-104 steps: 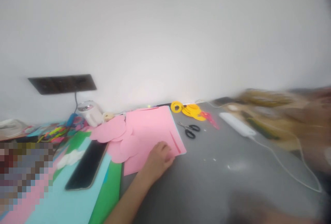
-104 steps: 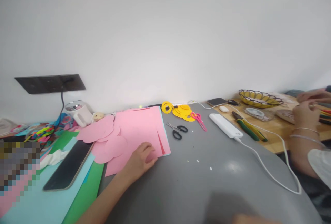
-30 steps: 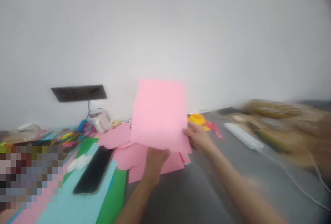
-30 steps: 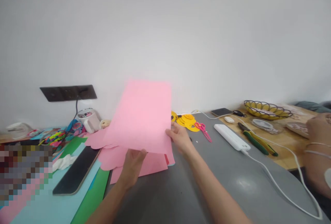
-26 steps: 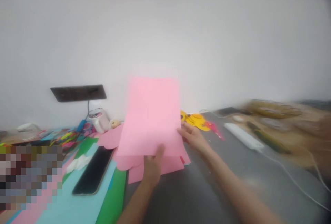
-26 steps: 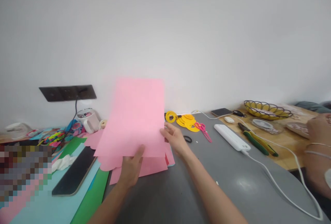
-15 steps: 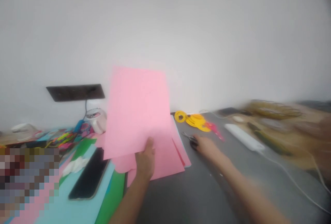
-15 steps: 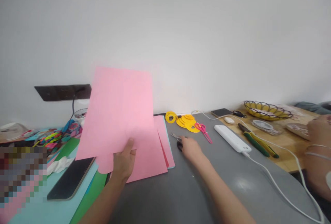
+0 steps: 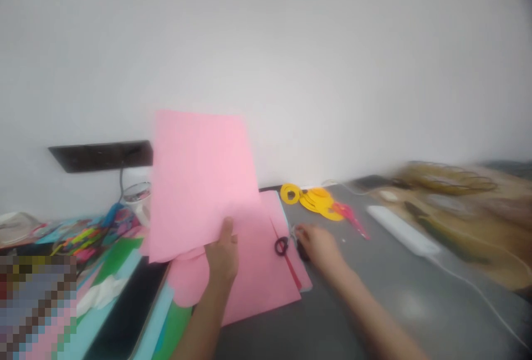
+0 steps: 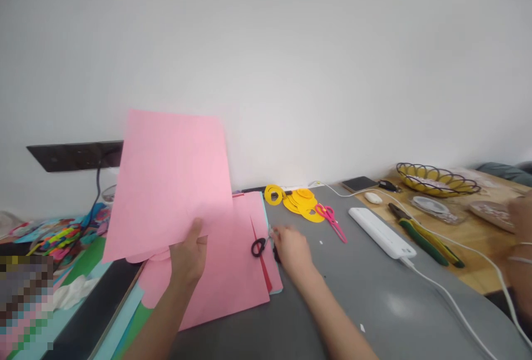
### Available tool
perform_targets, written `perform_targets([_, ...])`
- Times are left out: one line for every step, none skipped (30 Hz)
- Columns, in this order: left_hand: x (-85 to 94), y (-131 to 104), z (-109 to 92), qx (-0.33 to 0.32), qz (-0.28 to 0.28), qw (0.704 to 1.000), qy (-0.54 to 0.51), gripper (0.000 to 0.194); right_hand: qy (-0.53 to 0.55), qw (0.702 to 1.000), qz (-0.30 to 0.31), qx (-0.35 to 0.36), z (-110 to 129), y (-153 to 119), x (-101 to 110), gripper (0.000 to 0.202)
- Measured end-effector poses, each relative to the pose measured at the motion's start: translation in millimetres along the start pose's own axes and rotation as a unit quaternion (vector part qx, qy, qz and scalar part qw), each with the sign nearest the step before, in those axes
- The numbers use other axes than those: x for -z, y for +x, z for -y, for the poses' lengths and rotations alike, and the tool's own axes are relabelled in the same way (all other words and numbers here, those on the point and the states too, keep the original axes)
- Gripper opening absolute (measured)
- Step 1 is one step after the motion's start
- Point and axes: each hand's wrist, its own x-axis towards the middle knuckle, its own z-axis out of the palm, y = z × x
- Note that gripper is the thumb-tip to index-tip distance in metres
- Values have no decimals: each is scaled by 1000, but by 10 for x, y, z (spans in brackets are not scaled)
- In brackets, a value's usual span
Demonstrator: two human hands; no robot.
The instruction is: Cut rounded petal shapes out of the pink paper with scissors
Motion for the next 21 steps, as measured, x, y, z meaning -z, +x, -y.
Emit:
perform_targets([-23, 23, 13, -1, 0, 1000, -8, 31, -8, 1000, 8, -5, 67, -17, -33, 28])
perform_targets([-51, 40, 20, 0, -1, 1000, -16, 33, -17, 1000, 15, -12, 131, -27, -61, 26])
perform_targets([-82, 52, 21, 4, -2, 1000, -22, 35, -24, 999, 22, -22, 190, -29, -80, 24])
perform_targets([-114, 61, 16, 11, -3, 1000, -25, 35, -30, 999, 27, -30, 241, -25, -92, 24])
perform_targets([-144, 69, 7, 19, -5, 999, -25, 36, -34, 998, 34, -38, 283, -16, -97, 25])
perform_targets([-172, 77, -5, 26, -7, 999, -23, 36, -37, 997, 40, -46, 315, -3, -97, 26])
perform_targets([-197, 87, -17, 31, -8, 999, -21, 36, -38, 997, 43, -52, 335, 10, -94, 27])
perform_targets([-219, 99, -27, 32, -8, 999, -20, 35, -37, 997, 46, -55, 343, 23, -91, 26])
perform_targets([-239, 113, -36, 30, -7, 999, -22, 34, -34, 997, 48, -58, 341, 34, -91, 26])
perform_targets([-257, 128, -40, 25, -6, 999, -27, 33, -27, 997, 49, -61, 328, 43, -96, 26])
perform_targets([-275, 145, -41, 20, -4, 999, -33, 31, -17, 997, 49, -63, 306, 51, -107, 28])
perform_targets([-293, 162, -37, 14, -3, 999, -39, 30, -2, 997, 47, -66, 278, 55, -123, 30])
perform_targets([-312, 180, -30, 9, -2, 999, -44, 30, 19, 997, 44, -67, 244, 57, -144, 31])
perform_targets([-330, 197, -20, 6, -2, 999, -48, 31, 45, 996, 38, -67, 205, 57, -167, 32])
perform_targets([-349, 216, -9, 4, -4, 999, -51, 32, 78, 994, 30, -66, 163, 55, -189, 33])
perform_targets([-366, 236, 4, 4, -4, 999, -53, 33, 117, 991, 18, -65, 120, 53, -205, 34])
perform_targets([-382, 257, 17, 5, -2, 999, -53, 34, 160, 985, 4, -65, 76, 52, -214, 35])
perform_targets([-394, 280, 30, 6, -1, 999, -53, 34, 209, 976, -11, -62, 36, 54, -213, 36])
perform_targets([-402, 305, 42, 6, 1, 999, -52, 33, 264, 963, -26, -57, 0, 60, -204, 36])
perform_targets([-405, 330, 55, 5, 2, 999, -49, 33, 323, 945, -36, -48, -27, 72, -187, 35])
perform_targets([-403, 354, 68, 2, 2, 999, -46, 32, 383, 922, -43, -34, -44, 90, -165, 35])
